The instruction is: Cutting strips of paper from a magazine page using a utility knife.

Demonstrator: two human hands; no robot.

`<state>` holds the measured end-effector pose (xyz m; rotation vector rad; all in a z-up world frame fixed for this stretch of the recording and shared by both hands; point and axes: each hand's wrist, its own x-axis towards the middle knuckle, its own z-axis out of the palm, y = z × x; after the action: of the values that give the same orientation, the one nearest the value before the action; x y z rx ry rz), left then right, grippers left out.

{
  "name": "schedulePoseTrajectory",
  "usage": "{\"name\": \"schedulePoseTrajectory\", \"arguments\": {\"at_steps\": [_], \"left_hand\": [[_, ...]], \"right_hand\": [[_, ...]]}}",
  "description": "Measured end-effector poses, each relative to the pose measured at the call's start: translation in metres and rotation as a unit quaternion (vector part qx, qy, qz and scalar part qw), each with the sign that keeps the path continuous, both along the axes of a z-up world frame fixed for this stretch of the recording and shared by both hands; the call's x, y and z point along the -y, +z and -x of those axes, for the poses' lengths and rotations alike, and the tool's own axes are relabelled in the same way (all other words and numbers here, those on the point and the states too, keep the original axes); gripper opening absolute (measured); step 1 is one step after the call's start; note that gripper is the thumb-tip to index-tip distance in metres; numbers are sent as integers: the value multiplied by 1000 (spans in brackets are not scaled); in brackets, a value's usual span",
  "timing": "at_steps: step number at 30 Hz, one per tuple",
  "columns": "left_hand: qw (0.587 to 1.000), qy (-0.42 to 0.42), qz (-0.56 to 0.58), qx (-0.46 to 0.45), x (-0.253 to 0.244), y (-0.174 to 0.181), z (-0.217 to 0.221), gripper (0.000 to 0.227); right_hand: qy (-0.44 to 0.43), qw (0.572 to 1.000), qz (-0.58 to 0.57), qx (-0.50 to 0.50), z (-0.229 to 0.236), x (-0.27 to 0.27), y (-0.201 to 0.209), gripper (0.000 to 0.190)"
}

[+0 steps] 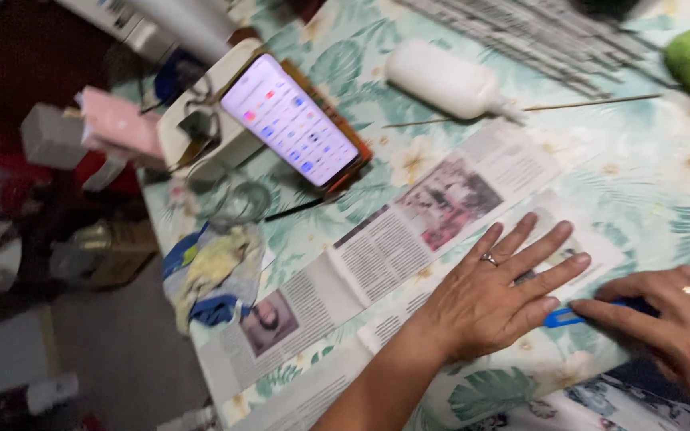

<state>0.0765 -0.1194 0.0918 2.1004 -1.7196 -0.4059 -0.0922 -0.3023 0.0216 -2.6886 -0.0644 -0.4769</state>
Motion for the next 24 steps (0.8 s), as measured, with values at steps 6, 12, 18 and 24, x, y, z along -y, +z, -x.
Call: {"name": "schedulePoseTrajectory", "arguments": {"at_steps": [6,12,18,24], "left_hand": [[996,-33,26,76,-70,37,-9,49],[996,-16,15,92,-134,10,-5,43],[997,-37,4,74,-140,-8,-12,40],[976,-51,-95,188,-136,-5,-10,44]], "right_hand": [[35,996,-14,-76,9,10,-24,45],[103,990,-28,-94,31,53,-167,68],[-301,780,-357,-416,7,31,-128,35],[120,985,-43,-118,15,-6,-55,53]]}}
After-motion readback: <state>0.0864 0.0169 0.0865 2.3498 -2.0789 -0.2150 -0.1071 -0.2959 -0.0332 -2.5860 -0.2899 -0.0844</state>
